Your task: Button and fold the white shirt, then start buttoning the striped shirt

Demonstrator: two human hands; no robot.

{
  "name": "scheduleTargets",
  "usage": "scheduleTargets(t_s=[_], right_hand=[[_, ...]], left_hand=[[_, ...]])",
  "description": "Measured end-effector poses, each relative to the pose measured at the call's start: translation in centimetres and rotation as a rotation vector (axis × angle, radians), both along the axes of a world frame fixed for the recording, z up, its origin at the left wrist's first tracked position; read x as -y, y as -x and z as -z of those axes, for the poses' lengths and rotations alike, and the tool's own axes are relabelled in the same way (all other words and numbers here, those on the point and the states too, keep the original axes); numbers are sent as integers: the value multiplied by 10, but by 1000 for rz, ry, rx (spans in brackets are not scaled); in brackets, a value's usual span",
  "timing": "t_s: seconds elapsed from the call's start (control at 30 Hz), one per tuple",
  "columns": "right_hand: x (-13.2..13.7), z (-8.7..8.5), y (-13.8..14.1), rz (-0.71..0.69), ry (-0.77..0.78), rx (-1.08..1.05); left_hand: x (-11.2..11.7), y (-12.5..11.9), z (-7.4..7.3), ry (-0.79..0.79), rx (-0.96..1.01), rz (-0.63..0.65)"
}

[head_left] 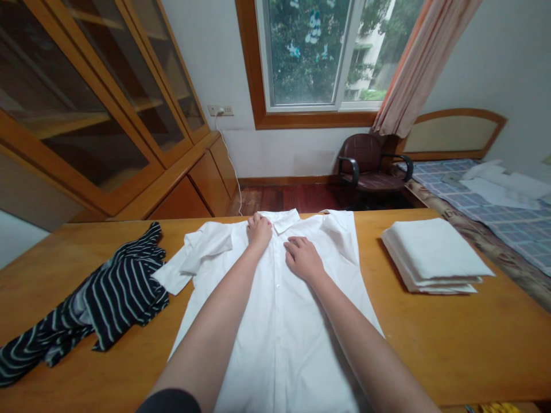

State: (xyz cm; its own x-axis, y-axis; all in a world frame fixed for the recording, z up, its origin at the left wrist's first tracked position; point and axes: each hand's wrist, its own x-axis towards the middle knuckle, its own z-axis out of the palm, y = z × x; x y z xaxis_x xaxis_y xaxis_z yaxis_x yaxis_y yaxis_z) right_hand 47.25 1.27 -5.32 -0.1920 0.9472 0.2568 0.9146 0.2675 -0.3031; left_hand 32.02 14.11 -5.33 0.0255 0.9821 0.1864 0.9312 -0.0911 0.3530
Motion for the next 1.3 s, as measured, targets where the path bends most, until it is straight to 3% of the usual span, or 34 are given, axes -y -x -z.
scheduleTargets(t_s=[0.23,0.37,0.6,0.77,1.0,1.23,1.3], right_hand=[[0,1,1,-1,-30,-9],[-1,4,2,-1,-56,-14],[-3,12,4,31,-11,41],[-1,14,-11,47,53,89],[10,13,-73,225,100,107],[33,9,-92,144,-76,-10],[32,5,-104,181,-142,-102]], left_hand=[[26,-2,-3,-124,0,22],[56,5,-2,-194,-43,165],[96,36,14,25,-194,249],[99,67,14,59,-245,215],[101,102,12,67,-296,159],[104,114,15,64,-326,150],[104,117,15,63,-332,149]])
